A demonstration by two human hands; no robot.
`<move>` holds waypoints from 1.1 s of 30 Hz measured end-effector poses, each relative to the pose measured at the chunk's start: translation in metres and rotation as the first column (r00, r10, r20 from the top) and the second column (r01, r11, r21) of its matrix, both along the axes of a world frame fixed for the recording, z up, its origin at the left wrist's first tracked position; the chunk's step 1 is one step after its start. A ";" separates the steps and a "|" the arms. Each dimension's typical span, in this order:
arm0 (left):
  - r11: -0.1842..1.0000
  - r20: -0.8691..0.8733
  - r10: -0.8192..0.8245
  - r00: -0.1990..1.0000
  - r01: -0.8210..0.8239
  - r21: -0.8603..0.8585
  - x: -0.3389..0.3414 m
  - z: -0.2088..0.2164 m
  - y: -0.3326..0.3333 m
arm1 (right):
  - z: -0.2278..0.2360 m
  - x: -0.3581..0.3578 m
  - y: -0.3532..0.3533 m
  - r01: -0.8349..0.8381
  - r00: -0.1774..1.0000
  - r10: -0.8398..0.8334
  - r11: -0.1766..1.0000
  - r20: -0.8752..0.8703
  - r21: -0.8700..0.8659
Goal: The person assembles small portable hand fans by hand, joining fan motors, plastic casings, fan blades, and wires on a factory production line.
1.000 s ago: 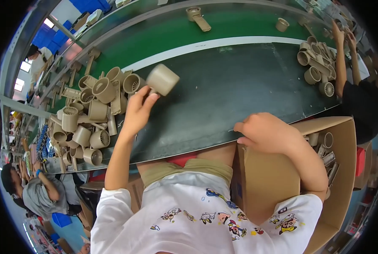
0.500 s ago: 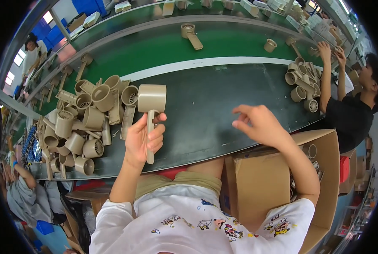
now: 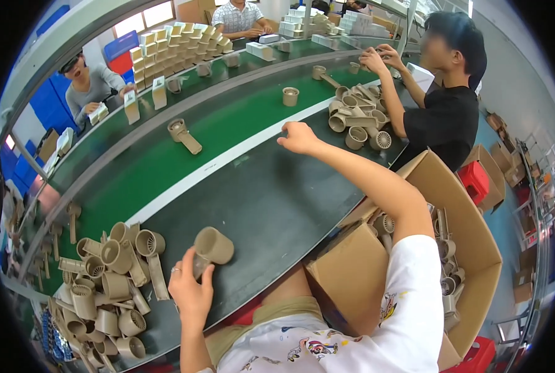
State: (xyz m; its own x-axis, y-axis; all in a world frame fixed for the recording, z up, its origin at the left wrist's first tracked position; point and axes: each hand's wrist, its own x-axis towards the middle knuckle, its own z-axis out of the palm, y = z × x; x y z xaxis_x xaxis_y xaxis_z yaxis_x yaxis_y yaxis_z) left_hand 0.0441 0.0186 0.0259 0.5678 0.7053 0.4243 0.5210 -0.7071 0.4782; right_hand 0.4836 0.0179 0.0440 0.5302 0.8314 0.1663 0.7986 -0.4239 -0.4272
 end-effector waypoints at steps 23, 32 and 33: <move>1.000 -0.031 0.017 0.999 -0.017 0.007 -0.003 -0.025 0.010 | -0.059 0.127 0.167 0.489 0.856 -0.516 0.833 0.040 0.259; 0.999 -0.046 -0.022 0.999 0.023 0.038 -0.004 -0.024 0.005 | -0.023 0.057 0.123 -0.029 0.999 0.021 0.929 0.025 0.369; 0.999 -0.051 -0.031 0.998 0.032 0.017 -0.008 -0.023 0.002 | -0.006 0.023 0.108 -0.118 0.990 0.135 0.933 -0.026 0.340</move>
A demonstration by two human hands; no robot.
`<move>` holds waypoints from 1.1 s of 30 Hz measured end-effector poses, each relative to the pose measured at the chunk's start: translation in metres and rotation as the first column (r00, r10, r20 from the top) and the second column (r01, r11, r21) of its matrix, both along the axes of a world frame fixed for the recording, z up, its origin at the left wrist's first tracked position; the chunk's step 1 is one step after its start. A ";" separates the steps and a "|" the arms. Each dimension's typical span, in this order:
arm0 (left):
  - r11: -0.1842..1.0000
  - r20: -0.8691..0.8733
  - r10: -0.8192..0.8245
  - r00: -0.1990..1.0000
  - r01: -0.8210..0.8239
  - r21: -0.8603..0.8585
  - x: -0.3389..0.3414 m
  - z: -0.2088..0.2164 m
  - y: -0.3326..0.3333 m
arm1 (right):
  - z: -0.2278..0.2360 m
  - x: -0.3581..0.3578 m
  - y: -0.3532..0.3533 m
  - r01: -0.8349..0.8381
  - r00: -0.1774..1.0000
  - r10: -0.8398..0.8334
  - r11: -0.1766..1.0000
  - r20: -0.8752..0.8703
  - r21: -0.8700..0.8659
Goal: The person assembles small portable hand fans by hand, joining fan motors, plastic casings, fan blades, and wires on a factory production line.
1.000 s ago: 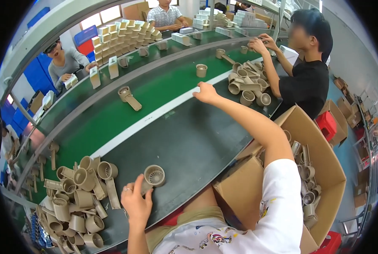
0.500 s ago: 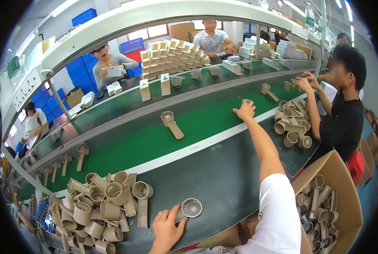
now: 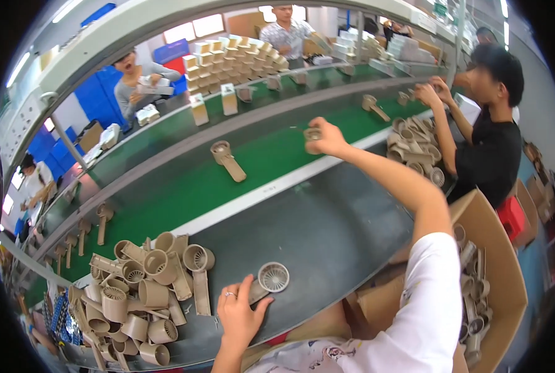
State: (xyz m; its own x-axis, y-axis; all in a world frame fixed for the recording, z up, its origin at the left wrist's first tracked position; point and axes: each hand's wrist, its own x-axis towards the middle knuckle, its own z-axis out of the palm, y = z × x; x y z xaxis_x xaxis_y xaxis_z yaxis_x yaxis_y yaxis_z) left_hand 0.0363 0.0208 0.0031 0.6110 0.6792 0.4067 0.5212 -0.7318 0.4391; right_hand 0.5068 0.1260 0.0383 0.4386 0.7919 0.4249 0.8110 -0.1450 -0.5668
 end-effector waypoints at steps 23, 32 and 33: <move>0.345 0.774 0.043 0.632 0.717 -0.605 -0.016 0.037 -0.017 | 0.065 -0.269 -0.194 -0.783 0.614 0.789 0.613 -0.022 0.105; 0.313 0.781 0.123 0.612 0.723 -0.616 -0.022 0.035 -0.018 | 0.057 -0.271 -0.197 -0.781 0.603 0.795 0.606 -0.070 0.151; 0.314 0.780 0.121 0.614 0.722 -0.617 -0.021 0.037 -0.018 | 0.057 -0.271 -0.197 -0.780 0.604 0.794 0.607 -0.069 0.153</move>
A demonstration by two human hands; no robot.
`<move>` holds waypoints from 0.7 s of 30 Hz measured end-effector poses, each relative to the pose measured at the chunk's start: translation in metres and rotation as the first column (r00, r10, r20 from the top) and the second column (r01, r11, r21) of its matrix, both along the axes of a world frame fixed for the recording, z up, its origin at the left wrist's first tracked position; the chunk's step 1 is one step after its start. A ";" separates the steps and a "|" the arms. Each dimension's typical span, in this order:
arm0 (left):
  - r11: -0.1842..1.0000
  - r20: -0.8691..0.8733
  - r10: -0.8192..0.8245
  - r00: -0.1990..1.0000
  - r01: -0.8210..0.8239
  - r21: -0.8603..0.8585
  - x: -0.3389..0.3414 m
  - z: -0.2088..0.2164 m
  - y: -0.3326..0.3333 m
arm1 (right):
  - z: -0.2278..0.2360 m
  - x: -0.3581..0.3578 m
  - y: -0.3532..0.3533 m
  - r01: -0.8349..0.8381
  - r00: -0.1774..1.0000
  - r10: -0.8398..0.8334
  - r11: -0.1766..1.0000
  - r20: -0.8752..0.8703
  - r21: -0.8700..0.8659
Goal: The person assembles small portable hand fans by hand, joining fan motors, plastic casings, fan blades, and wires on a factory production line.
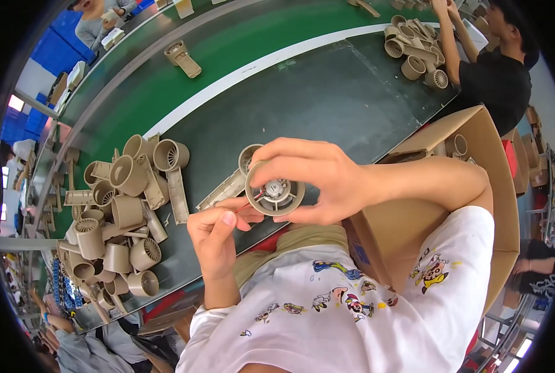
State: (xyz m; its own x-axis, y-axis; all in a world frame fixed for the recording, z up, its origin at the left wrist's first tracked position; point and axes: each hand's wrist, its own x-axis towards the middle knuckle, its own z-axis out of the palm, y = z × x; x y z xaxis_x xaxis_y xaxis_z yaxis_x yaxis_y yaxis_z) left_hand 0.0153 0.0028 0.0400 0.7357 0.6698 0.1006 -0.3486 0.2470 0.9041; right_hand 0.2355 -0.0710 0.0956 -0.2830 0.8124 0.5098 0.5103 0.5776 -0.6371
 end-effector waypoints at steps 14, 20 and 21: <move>0.986 0.069 -0.041 0.997 0.052 -0.160 0.009 -0.001 -0.001 | -0.002 0.011 0.003 -0.026 0.993 0.032 0.999 -0.115 0.047; 0.990 0.060 -0.024 0.998 0.032 -0.140 0.009 0.002 -0.006 | -0.001 0.013 0.004 0.009 1.000 -0.005 0.976 -0.019 0.218; 0.989 0.057 -0.018 0.998 0.026 -0.144 0.011 0.003 -0.007 | 0.000 0.013 0.004 0.004 1.000 0.000 0.977 -0.022 0.213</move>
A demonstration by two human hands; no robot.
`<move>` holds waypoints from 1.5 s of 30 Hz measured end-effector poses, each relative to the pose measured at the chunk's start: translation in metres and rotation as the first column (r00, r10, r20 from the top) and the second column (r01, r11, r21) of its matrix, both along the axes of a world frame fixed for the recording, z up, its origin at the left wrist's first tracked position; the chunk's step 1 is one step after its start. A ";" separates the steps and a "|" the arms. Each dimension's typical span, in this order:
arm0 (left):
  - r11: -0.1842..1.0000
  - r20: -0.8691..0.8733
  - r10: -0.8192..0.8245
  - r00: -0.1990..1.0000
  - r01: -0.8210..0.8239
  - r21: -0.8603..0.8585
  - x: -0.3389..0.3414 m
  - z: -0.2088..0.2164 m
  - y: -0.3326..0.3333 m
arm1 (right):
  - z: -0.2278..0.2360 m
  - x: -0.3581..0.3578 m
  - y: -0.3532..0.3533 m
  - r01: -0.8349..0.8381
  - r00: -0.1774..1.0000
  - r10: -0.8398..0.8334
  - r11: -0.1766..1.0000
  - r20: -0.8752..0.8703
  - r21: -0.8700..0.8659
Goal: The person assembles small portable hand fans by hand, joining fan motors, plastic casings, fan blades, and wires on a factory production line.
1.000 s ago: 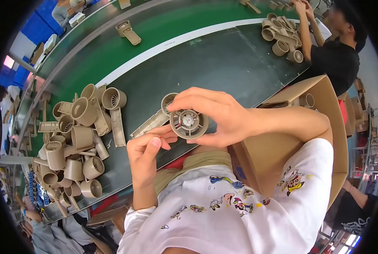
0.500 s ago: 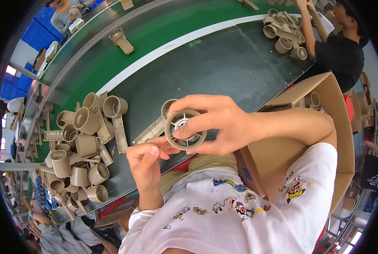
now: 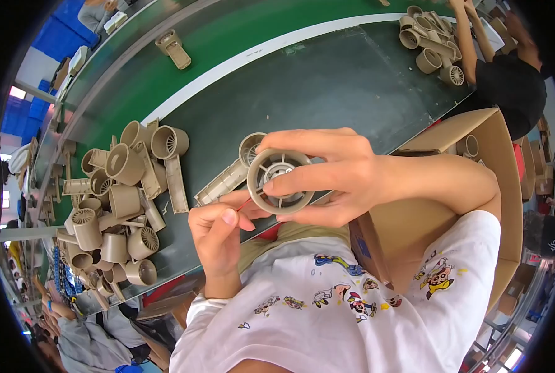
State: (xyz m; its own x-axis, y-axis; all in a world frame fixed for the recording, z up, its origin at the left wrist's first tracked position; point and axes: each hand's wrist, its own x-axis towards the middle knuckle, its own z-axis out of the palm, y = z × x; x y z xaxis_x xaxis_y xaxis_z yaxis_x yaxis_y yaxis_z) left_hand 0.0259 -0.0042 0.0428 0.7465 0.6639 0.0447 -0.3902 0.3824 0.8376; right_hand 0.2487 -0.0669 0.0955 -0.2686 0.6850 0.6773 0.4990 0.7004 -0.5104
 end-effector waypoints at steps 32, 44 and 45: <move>0.311 -0.353 0.603 0.715 0.197 0.930 0.005 -0.039 0.023 | -0.010 0.006 0.019 -0.125 0.639 -0.054 0.977 0.767 0.173; 0.317 -0.329 0.579 0.746 0.166 0.934 0.021 -0.043 0.012 | -0.019 0.002 0.016 -0.139 0.762 0.052 0.987 0.645 0.086; 0.319 -0.334 0.574 0.748 0.171 0.932 0.022 -0.042 0.012 | -0.019 0.003 0.016 -0.134 0.765 0.050 0.988 0.643 0.083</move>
State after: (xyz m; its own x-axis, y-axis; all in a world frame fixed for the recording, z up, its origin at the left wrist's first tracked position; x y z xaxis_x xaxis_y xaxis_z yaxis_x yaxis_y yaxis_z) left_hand 0.0477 0.0081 0.0006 0.7008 0.6064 0.3757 0.3109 -0.7337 0.6042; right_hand 0.2519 -0.0513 0.0764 -0.7240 0.5619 0.4001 0.6096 0.7926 -0.0102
